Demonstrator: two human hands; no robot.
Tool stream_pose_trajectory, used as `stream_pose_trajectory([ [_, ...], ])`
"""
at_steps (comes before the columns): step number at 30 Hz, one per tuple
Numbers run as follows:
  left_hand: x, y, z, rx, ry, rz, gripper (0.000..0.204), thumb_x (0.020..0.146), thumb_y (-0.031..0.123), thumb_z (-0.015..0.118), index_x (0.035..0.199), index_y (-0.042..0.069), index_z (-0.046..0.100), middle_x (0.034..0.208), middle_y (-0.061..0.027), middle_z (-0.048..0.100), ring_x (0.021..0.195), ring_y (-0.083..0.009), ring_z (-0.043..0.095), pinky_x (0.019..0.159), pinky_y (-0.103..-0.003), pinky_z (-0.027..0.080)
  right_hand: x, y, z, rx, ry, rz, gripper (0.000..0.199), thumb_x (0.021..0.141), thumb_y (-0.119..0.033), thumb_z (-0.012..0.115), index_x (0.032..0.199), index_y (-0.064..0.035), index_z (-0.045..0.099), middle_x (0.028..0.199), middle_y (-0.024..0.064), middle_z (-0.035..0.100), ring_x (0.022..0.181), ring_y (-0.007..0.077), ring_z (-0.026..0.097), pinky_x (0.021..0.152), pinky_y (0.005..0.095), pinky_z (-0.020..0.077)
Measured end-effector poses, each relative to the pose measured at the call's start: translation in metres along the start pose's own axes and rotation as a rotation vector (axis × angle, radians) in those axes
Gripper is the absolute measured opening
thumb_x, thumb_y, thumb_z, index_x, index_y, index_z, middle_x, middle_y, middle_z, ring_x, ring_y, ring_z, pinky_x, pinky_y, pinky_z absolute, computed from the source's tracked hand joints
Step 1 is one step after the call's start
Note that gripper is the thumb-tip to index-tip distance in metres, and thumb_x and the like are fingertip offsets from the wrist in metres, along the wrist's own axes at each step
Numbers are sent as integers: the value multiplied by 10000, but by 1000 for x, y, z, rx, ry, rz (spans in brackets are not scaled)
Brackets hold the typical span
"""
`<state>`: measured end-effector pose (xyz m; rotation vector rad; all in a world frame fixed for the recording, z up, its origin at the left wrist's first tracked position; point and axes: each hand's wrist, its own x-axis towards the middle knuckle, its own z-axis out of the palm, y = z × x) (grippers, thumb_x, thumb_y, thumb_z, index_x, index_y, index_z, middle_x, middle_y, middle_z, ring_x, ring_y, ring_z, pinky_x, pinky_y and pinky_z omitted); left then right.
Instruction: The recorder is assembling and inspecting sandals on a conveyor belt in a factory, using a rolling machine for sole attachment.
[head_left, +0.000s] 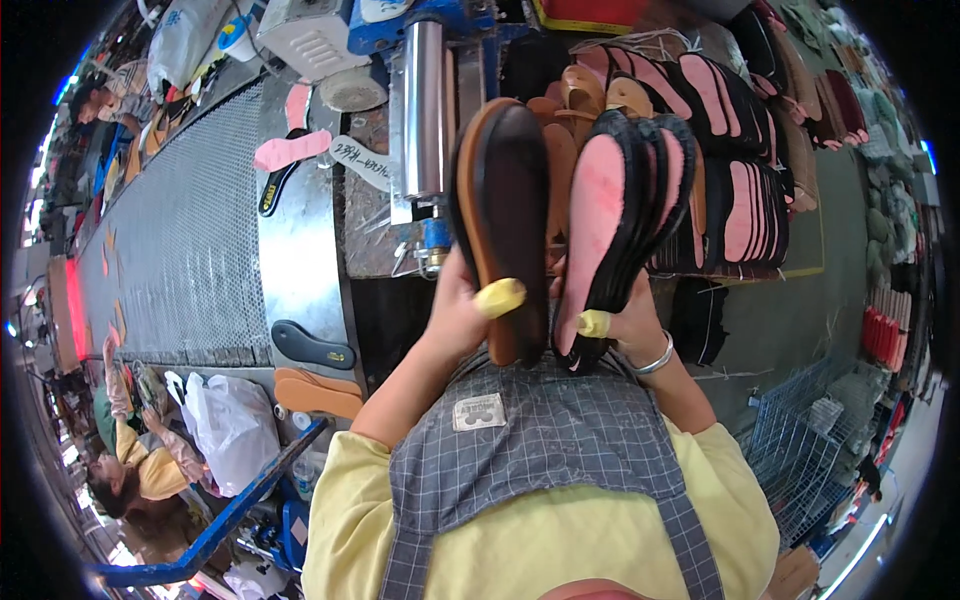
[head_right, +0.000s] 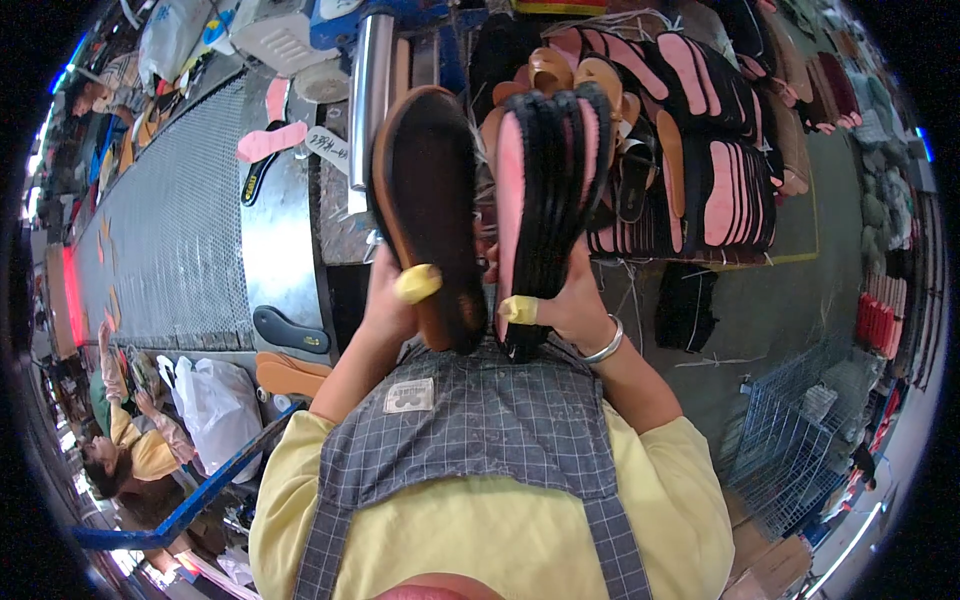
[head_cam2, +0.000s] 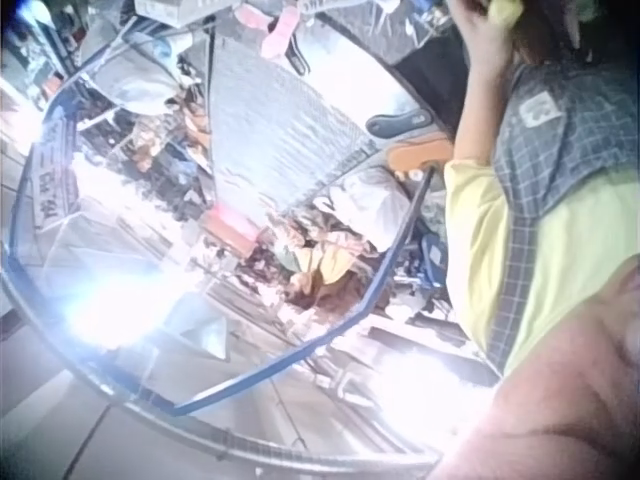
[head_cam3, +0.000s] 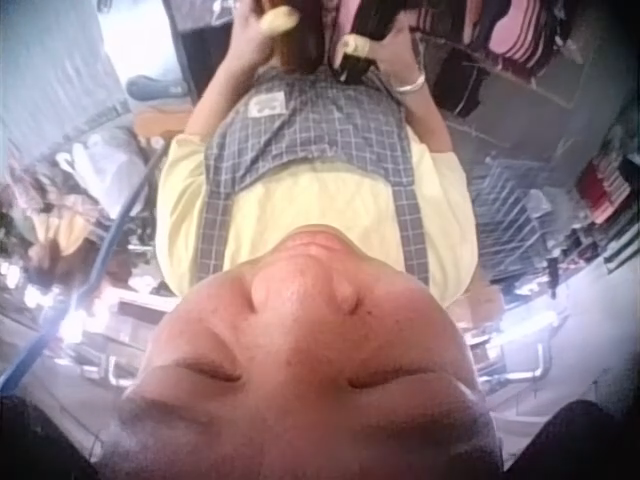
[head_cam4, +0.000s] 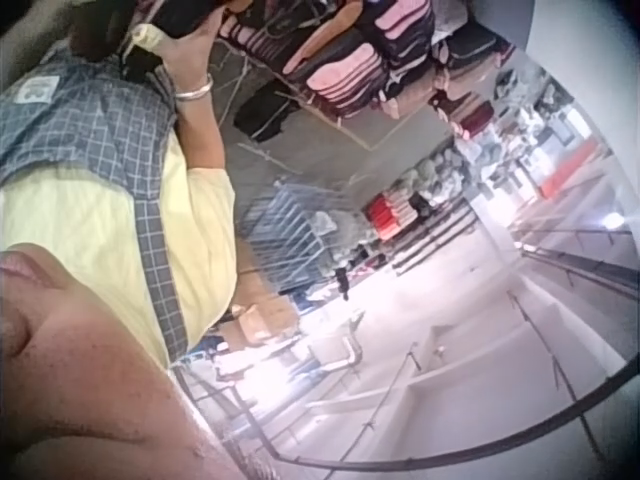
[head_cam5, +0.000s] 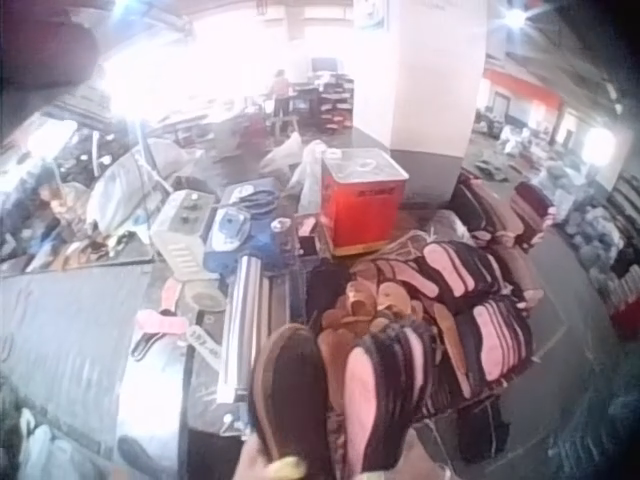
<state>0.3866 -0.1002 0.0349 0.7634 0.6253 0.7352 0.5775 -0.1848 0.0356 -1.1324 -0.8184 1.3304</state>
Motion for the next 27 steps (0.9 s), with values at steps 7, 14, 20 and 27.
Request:
stream_pose_trajectory([
  [7, -56, 48, -112, -312, 142, 234, 602, 888, 332, 581, 1342, -5, 373, 1247, -186, 514, 1090, -272, 569, 873, -366, 532, 16, 67, -25, -628, 227, 141, 1004, 594, -32, 786, 1424, 12, 222, 1371, 162, 406, 1259, 226, 402, 1054, 324, 310],
  [14, -73, 22, -199, -279, 458, 215, 609, 842, 309, 611, 1332, 12, 403, 1234, -158, 544, 1103, -259, 565, 930, -379, 491, 111, 227, -8, -1232, 212, 450, 1168, 568, -362, 836, 1446, -37, 137, 1248, 271, 506, 1123, 412, 527, 930, 425, 451],
  [20, -62, 5, -231, -403, 427, 105, 439, 901, 212, 530, 1275, -4, 452, 1154, -166, 600, 1042, -253, 605, 890, -388, 507, 96, 253, 33, -1757, 69, 53, 852, 695, -306, 749, 1387, -32, 335, 1318, 238, 436, 1183, 429, 452, 998, 515, 368],
  [27, -58, 0, -255, -239, 458, 20, 356, 867, 112, 613, 1194, 21, 505, 1063, -99, 631, 894, -184, 641, 765, -331, 553, 82, 172, 186, -370, -434, 442, 975, 733, -127, 745, 1474, -82, 114, 1330, 222, 436, 1218, 253, 472, 980, 391, 407],
])
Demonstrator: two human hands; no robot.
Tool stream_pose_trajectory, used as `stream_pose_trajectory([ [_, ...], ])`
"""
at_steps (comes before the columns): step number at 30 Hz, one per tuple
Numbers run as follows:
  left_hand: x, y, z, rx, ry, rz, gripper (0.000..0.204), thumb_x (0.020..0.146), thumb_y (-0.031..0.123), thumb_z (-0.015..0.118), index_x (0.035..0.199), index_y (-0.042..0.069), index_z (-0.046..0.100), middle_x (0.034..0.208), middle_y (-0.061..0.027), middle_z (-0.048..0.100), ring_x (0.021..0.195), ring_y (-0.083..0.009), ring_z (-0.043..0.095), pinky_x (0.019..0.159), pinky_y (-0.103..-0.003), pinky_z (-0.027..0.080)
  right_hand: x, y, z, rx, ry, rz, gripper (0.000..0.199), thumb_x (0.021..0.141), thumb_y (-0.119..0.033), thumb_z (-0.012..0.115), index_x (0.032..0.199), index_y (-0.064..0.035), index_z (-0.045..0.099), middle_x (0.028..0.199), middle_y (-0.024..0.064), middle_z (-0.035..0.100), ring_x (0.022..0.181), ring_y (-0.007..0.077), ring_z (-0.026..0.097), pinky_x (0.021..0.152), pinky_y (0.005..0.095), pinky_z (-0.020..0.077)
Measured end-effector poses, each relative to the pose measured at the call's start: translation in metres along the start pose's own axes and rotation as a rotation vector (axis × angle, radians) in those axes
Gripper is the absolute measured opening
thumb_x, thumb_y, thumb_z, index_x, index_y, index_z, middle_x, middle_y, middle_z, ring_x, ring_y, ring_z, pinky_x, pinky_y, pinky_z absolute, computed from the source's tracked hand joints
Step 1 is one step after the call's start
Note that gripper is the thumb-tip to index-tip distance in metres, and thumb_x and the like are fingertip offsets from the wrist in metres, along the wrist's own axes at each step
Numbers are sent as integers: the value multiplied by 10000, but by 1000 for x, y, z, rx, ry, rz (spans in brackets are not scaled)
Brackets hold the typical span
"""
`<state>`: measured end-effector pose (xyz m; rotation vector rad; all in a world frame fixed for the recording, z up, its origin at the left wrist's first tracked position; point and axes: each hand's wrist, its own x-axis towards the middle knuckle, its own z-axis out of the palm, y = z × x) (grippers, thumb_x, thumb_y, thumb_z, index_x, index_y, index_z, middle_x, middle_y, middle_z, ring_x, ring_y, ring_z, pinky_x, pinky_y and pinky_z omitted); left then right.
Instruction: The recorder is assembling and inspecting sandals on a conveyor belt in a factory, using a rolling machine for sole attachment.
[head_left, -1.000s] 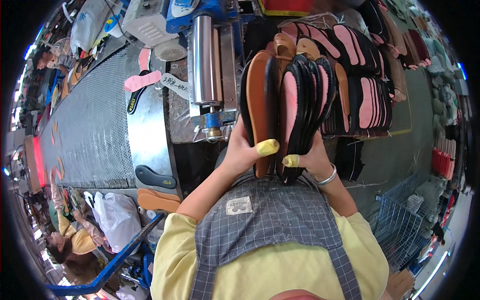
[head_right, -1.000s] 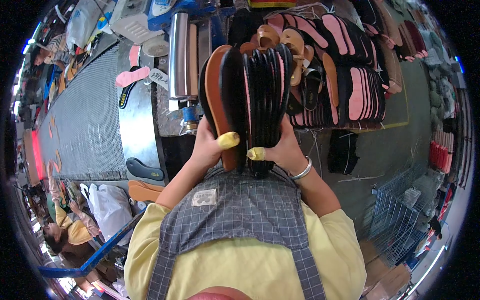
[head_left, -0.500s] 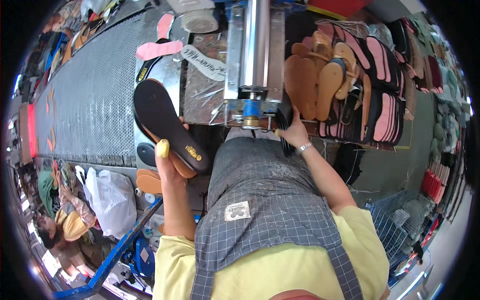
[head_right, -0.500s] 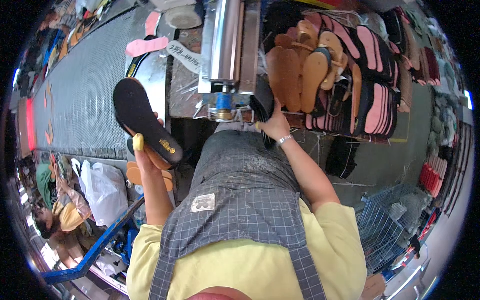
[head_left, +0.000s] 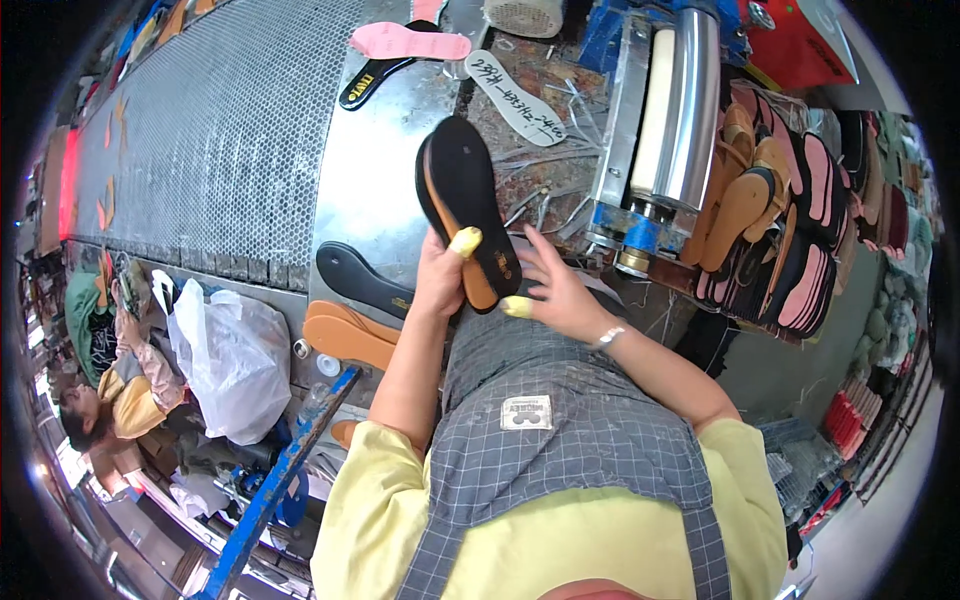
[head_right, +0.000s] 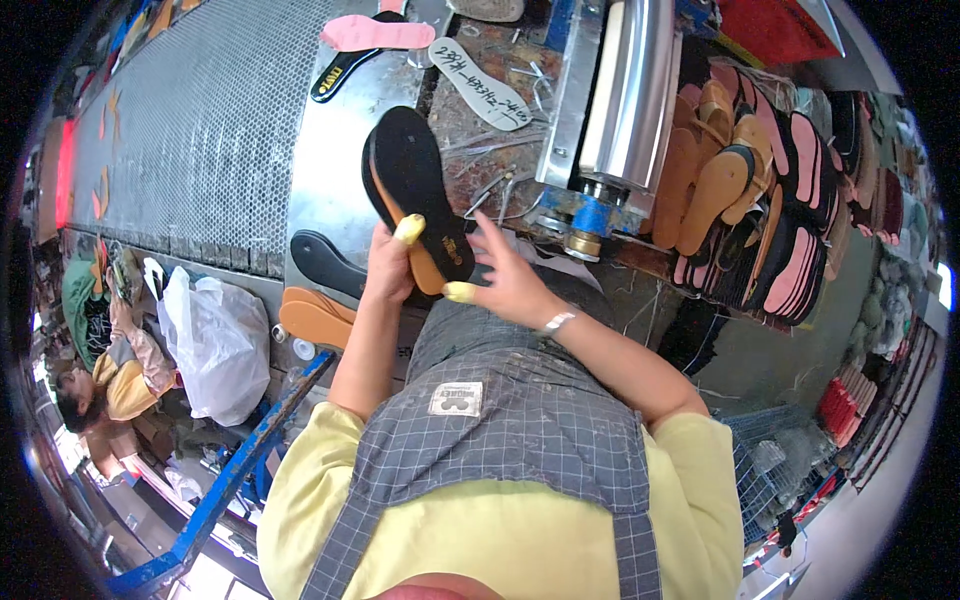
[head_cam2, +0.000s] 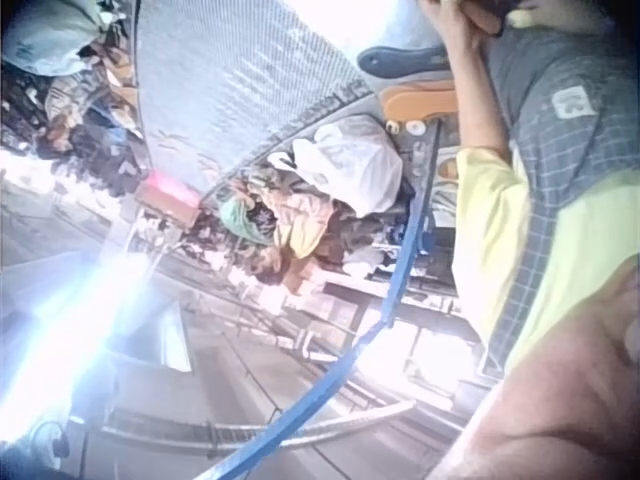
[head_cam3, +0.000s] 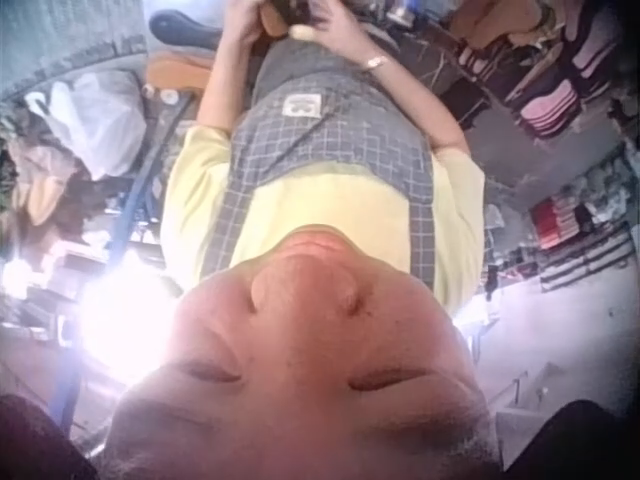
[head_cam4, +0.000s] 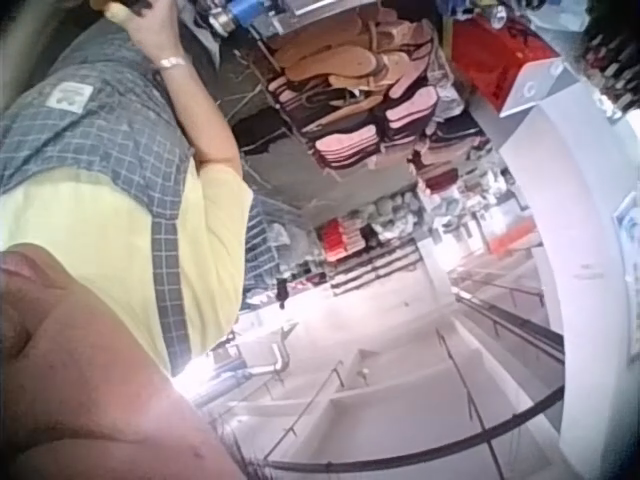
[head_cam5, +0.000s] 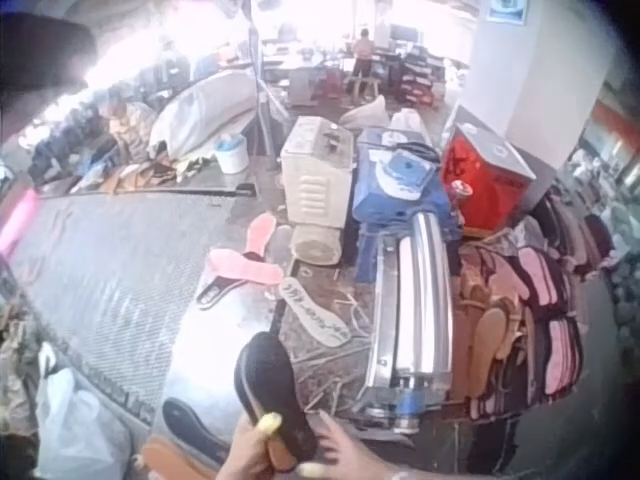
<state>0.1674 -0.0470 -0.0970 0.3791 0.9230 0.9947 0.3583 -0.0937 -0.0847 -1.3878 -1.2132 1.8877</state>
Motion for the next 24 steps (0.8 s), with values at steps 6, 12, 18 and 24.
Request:
stream_pose_trajectory([
  [6, 21, -4, -32, -43, 230, 133, 337, 887, 153, 629, 1177, 37, 502, 1064, -76, 619, 911, -162, 627, 761, -308, 543, 79, 0, 41, -198, 222, -195, 950, 623, -155, 760, 1385, 61, 237, 1209, 260, 528, 1064, 301, 584, 916, 352, 454],
  [12, 37, 7, -77, -151, 131, 63, 431, 935, 380, 523, 1174, 21, 527, 1029, -93, 632, 855, -162, 630, 723, -284, 531, 149, 42, 20, -774, 516, 154, 947, 653, -290, 752, 1363, 94, 256, 1201, 292, 499, 1083, 385, 528, 962, 427, 418],
  [18, 40, -9, -69, -149, 191, -43, 485, 961, 450, 433, 1167, 20, 523, 1036, -89, 614, 892, -170, 614, 746, -303, 520, 128, 27, 49, -123, 300, -114, 588, 742, -103, 740, 1253, 4, 468, 1005, 74, 601, 878, 136, 583, 748, 272, 489],
  [24, 39, -32, -25, 59, 291, 129, 335, 1006, 297, 368, 1168, 26, 479, 1082, -74, 579, 957, -171, 584, 808, -307, 491, 102, -15, 45, 0, 428, -230, 359, 729, 0, 690, 1050, -17, 530, 903, 35, 600, 797, 109, 577, 732, 260, 484],
])
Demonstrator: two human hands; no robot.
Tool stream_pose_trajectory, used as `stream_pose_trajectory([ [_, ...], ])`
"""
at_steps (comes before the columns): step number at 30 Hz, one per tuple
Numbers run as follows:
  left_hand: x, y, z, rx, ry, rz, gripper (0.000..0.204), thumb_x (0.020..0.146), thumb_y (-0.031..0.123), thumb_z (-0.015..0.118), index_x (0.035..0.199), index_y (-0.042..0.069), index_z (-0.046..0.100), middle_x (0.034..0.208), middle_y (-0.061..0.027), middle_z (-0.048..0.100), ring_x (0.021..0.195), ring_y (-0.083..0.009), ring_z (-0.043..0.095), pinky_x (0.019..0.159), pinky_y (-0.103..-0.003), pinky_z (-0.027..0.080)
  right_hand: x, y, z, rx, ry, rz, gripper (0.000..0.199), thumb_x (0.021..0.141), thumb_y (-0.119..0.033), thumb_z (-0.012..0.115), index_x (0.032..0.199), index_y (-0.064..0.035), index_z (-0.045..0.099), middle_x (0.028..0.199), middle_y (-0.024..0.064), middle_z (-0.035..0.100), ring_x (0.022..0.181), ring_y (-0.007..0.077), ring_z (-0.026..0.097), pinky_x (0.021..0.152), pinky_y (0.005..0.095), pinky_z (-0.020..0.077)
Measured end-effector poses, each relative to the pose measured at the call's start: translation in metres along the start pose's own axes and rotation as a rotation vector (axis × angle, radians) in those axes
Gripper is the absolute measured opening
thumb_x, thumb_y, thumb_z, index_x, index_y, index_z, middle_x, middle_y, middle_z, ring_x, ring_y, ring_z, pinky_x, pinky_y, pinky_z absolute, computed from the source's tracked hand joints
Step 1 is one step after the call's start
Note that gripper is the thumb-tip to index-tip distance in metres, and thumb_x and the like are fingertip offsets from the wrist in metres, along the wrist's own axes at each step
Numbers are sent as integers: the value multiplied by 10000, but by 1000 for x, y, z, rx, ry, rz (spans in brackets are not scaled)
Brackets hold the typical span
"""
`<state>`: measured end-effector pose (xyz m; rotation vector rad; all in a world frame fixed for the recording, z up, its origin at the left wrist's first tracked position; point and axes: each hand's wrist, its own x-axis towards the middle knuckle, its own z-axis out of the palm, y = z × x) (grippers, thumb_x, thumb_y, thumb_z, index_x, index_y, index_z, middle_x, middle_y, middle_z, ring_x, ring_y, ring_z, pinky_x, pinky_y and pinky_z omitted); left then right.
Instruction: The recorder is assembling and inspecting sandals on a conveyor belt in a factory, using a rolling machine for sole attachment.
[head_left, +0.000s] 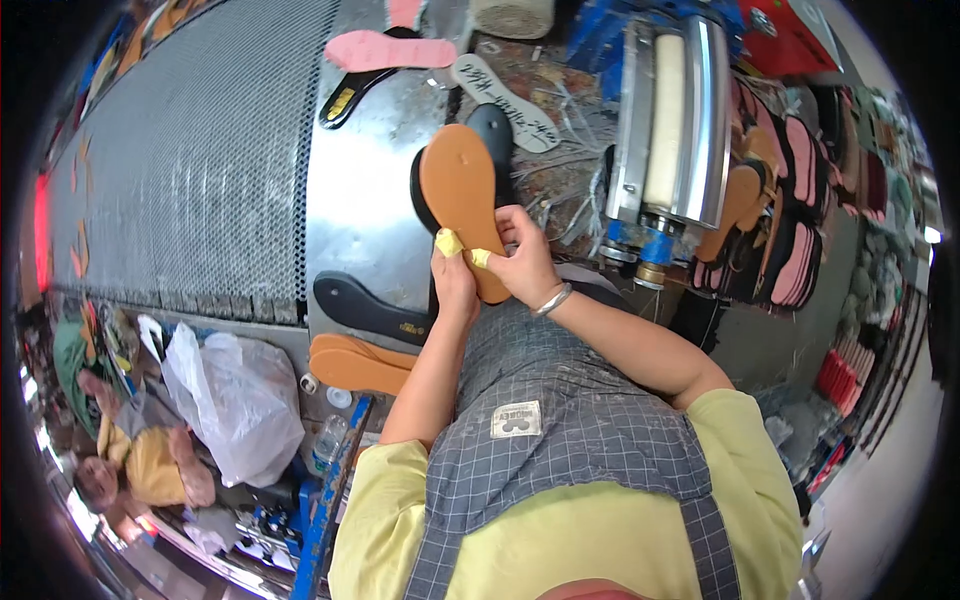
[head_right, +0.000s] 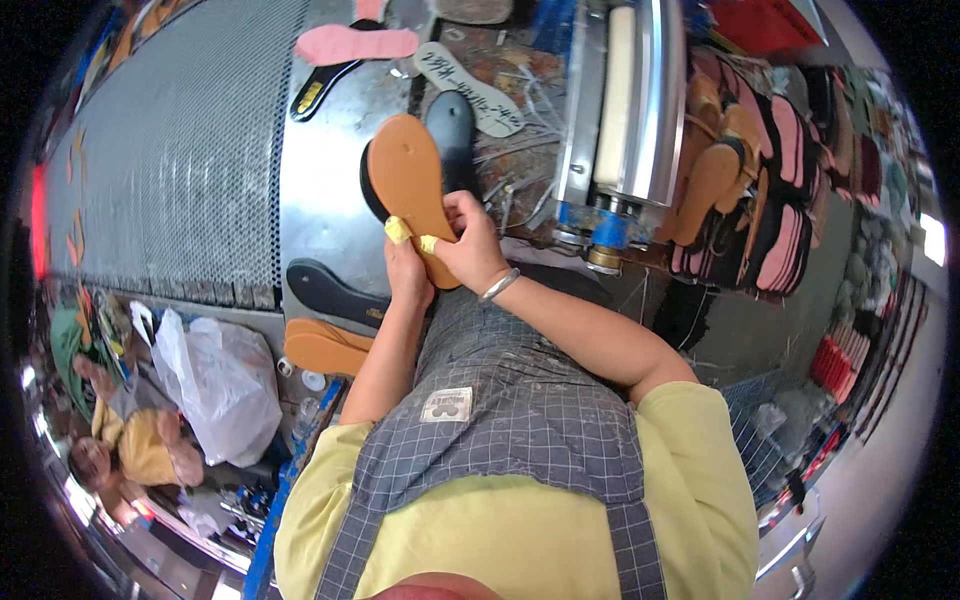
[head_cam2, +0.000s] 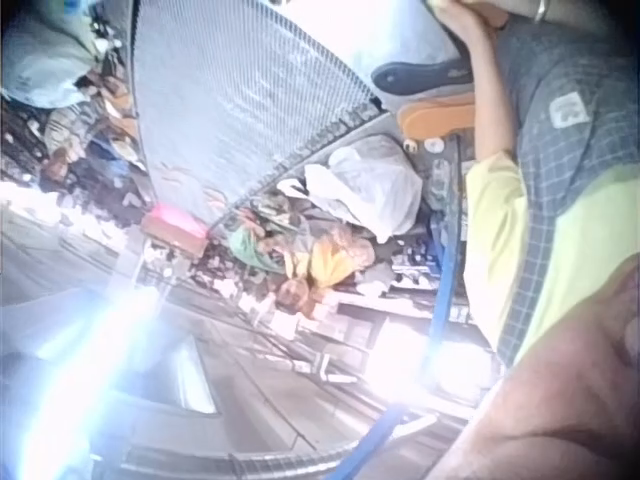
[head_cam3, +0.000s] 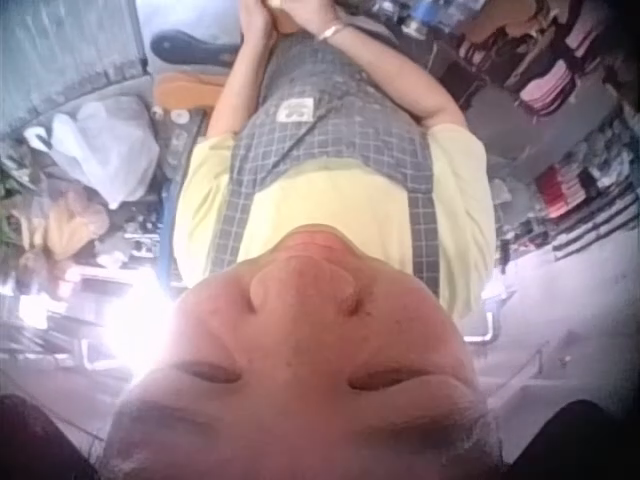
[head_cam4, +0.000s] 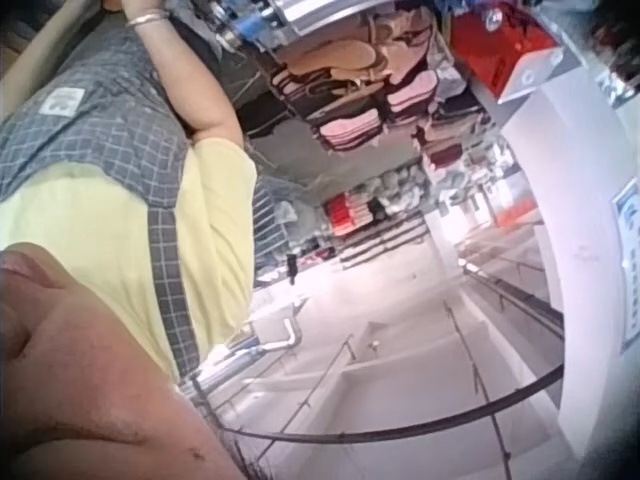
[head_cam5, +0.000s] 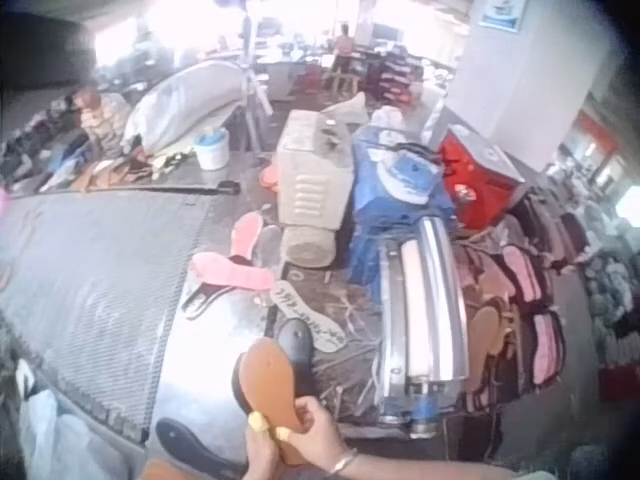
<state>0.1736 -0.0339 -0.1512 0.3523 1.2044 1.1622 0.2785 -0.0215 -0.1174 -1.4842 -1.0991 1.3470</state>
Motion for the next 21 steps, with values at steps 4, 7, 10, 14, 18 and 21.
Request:
stream_pose_trajectory([
  [4, 18, -14, 12, -145, 37, -32, 259, 999, 270, 391, 1103, 55, 491, 1039, -53, 574, 898, -135, 569, 726, -299, 496, -21, -35, -15, -164, 21, -14, 193, 792, 5, 608, 971, -5, 536, 880, 78, 582, 810, 139, 564, 716, 280, 466],
  [7, 76, -23, 14, 349, -64, 80, 233, 977, 287, 439, 1019, 83, 543, 931, -40, 593, 813, -118, 564, 676, -271, 475, -54, -65, -58, -157, -55, -170, 183, 815, -9, 597, 984, 1, 529, 890, 107, 559, 822, 158, 558, 736, 290, 460],
  [10, 105, -59, 20, 1292, 93, 764, 365, 965, 322, 466, 1208, 51, 500, 1012, -120, 580, 917, -202, 559, 789, -348, 457, -89, -84, -115, 69, 10, -94, 217, 841, -22, 583, 1045, 5, 513, 940, 84, 556, 880, 168, 566, 796, 284, 454],
  [14, 130, -80, 39, 1210, 50, 514, 671, 715, 119, 772, 1277, -44, 444, 1122, -212, 548, 1011, -341, 526, 871, -400, 428, -131, -74, -210, 86, 387, -144, 252, 877, -47, 545, 1116, 4, 486, 1042, 56, 568, 963, 141, 543, 864, 274, 434],
  [18, 75, -81, 47, 1077, 214, 818, 664, 751, 115, 756, 1300, -29, 411, 1186, -203, 503, 1037, -306, 522, 864, -374, 435, -141, -22, -327, 318, 872, -97, 270, 882, -111, 579, 1108, 25, 522, 991, 59, 577, 872, 110, 542, 791, 252, 443],
  [21, -14, -95, 64, 995, -86, 462, 447, 782, 84, 719, 1162, -14, 504, 1092, -140, 552, 962, -220, 561, 801, -312, 460, -118, 31, -393, 37, 1086, 101, 473, 803, -301, 740, 1084, 13, 527, 960, 42, 579, 823, 108, 524, 738, 263, 442],
])
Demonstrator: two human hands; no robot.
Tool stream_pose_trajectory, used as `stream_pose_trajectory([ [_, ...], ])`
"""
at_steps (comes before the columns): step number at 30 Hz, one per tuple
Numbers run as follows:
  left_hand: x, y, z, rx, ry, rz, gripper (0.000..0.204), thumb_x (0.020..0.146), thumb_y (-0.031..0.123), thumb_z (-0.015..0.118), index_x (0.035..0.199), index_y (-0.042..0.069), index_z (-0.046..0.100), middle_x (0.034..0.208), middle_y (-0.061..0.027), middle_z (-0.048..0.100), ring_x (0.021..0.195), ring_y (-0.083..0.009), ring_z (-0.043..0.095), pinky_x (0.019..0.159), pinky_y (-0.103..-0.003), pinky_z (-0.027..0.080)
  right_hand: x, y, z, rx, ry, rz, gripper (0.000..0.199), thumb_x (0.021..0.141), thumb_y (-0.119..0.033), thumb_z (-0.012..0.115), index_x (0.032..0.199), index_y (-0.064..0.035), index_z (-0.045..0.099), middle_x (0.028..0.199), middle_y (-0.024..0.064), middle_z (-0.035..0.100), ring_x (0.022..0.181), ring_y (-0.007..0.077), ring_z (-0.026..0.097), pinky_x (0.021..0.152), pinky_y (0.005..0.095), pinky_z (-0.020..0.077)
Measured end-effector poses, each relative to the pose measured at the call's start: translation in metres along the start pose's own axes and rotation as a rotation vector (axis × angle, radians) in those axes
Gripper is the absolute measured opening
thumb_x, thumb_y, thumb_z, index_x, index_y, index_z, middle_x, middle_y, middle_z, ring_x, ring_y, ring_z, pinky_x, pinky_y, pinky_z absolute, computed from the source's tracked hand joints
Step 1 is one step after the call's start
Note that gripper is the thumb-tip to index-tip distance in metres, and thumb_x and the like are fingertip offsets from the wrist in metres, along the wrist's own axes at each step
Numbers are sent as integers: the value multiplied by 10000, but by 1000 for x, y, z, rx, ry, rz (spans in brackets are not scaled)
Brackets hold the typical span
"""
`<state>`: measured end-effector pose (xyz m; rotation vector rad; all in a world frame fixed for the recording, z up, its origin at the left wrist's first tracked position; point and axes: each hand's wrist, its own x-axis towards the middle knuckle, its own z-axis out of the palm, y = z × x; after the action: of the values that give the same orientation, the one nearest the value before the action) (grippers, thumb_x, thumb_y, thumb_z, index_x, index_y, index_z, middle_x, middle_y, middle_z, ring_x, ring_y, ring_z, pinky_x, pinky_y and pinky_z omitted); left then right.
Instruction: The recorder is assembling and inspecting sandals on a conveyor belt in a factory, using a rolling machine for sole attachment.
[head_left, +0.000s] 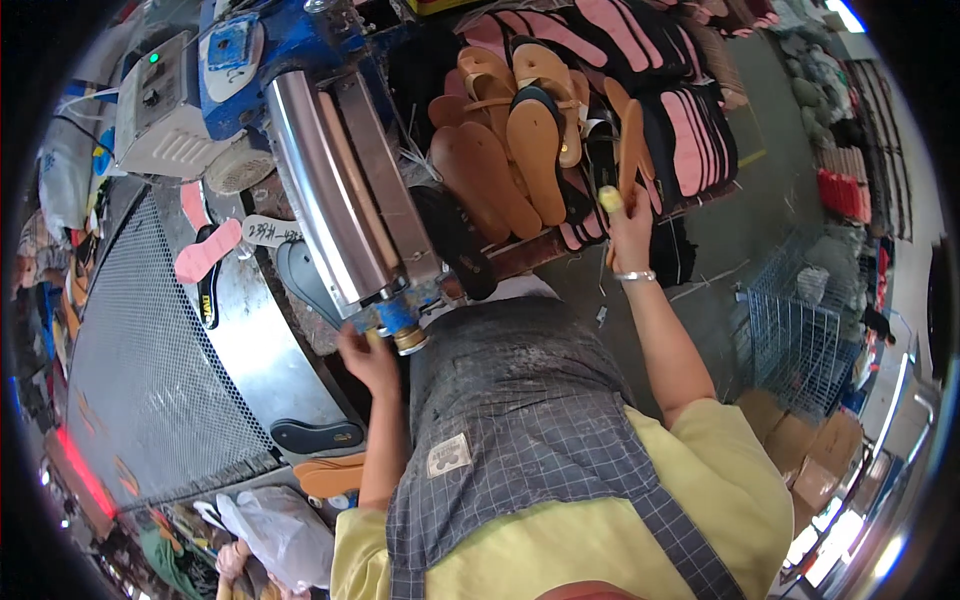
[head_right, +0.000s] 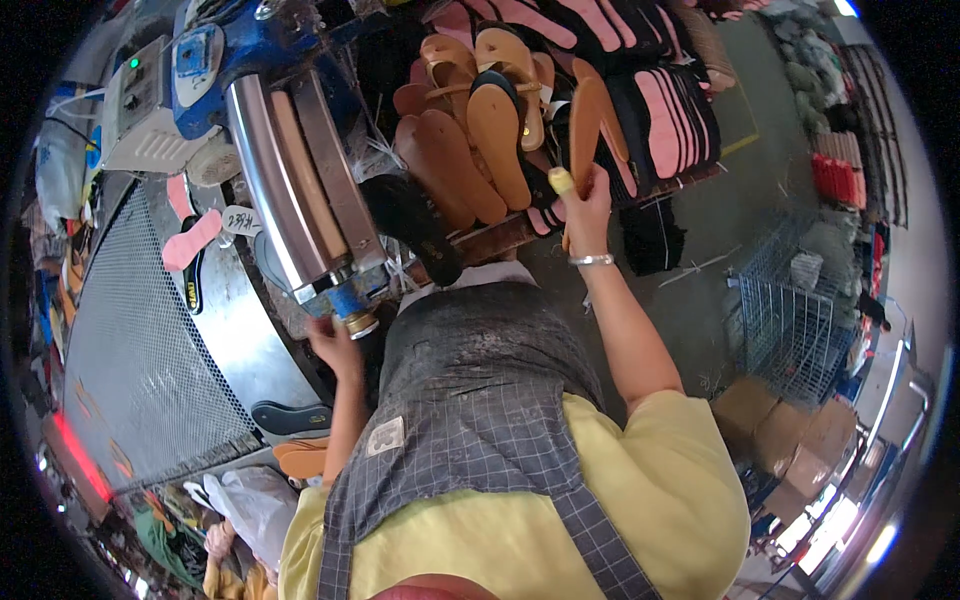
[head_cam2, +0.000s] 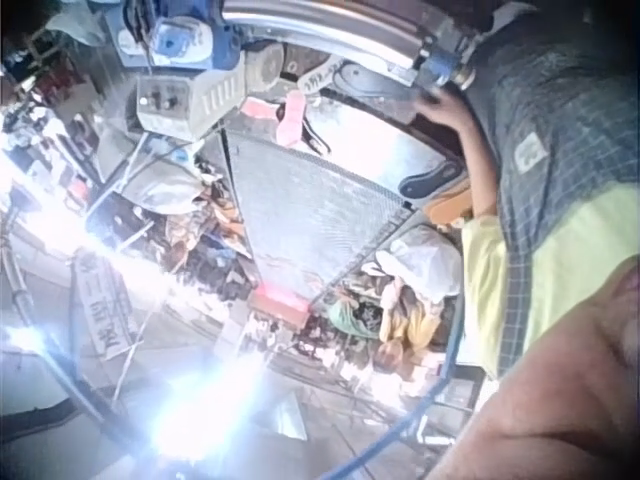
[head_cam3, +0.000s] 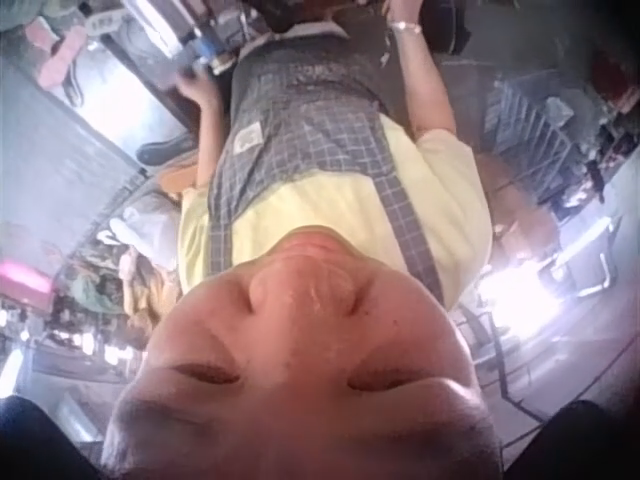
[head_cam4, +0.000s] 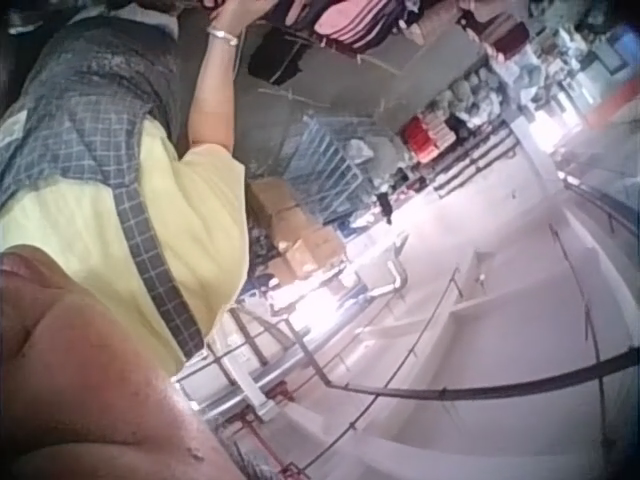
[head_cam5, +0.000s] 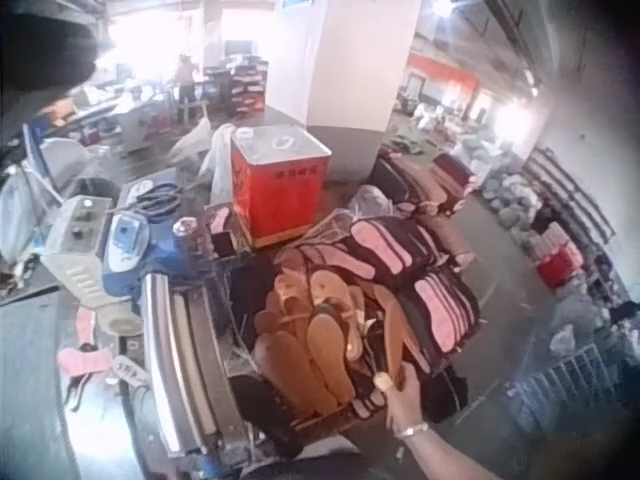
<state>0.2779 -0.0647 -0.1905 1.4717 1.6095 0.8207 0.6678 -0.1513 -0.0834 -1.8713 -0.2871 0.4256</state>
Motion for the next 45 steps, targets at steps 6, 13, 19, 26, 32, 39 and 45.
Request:
stream_pose_trajectory([
  [6, -48, 109, 139, -36, -561, 124, 357, 790, 96, 687, 1114, 13, 561, 1051, -148, 579, 920, -252, 585, 811, -326, 468, 57, 75, 24, -266, -180, -163, 387, 700, -30, 654, 1050, 7, 493, 922, 156, 617, 859, 267, 613, 785, 338, 464],
  [13, 1, 175, 318, -77, -117, 82, 519, 798, 55, 686, 1265, -1, 466, 1046, -138, 607, 980, -235, 601, 840, -318, 481, 75, 91, 24, -274, -342, -173, 413, 696, -23, 650, 1071, -4, 478, 936, 205, 614, 920, 335, 624, 800, 372, 475],
  [19, -5, 174, 315, -189, -159, -98, 418, 748, 184, 747, 1084, 13, 567, 952, -149, 619, 919, -266, 595, 799, -339, 461, 84, 91, 26, -262, -423, -108, 425, 685, -55, 699, 1034, 5, 464, 908, 214, 615, 889, 357, 626, 791, 387, 478],
  [26, 14, 143, 288, -349, 154, -42, 287, 814, 133, 679, 1020, -21, 553, 878, -129, 597, 801, -238, 582, 747, -320, 458, 89, 91, 24, -339, -472, -122, 455, 665, -65, 740, 1025, 4, 470, 907, 132, 604, 850, 246, 604, 776, 336, 470],
  [32, 50, 122, 296, 145, 188, -96, 693, 698, 289, 771, 1195, -40, 416, 1142, -208, 511, 1104, -376, 465, 978, -468, 314, 76, 85, 31, -574, -431, -60, 478, 636, -107, 763, 1008, -13, 477, 902, 157, 613, 822, 303, 613, 765, 353, 472],
  [39, 61, 131, 300, 235, 96, -107, 904, 598, 373, 822, 1299, 59, 344, 1207, -217, 494, 1183, -370, 436, 1006, -487, 299, 74, 73, 27, -322, -502, -177, 408, 662, -43, 700, 1005, -7, 482, 868, 108, 604, 787, 220, 601, 738, 316, 468],
  [45, 64, 141, 299, 293, 85, -142, 981, 587, 386, 817, 1368, 104, 294, 1209, -213, 519, 1174, -387, 450, 1018, -480, 292, 75, 41, -37, -88, -476, -91, 371, 671, 43, 669, 973, -43, 471, 833, 28, 529, 742, 127, 528, 707, 260, 447],
])
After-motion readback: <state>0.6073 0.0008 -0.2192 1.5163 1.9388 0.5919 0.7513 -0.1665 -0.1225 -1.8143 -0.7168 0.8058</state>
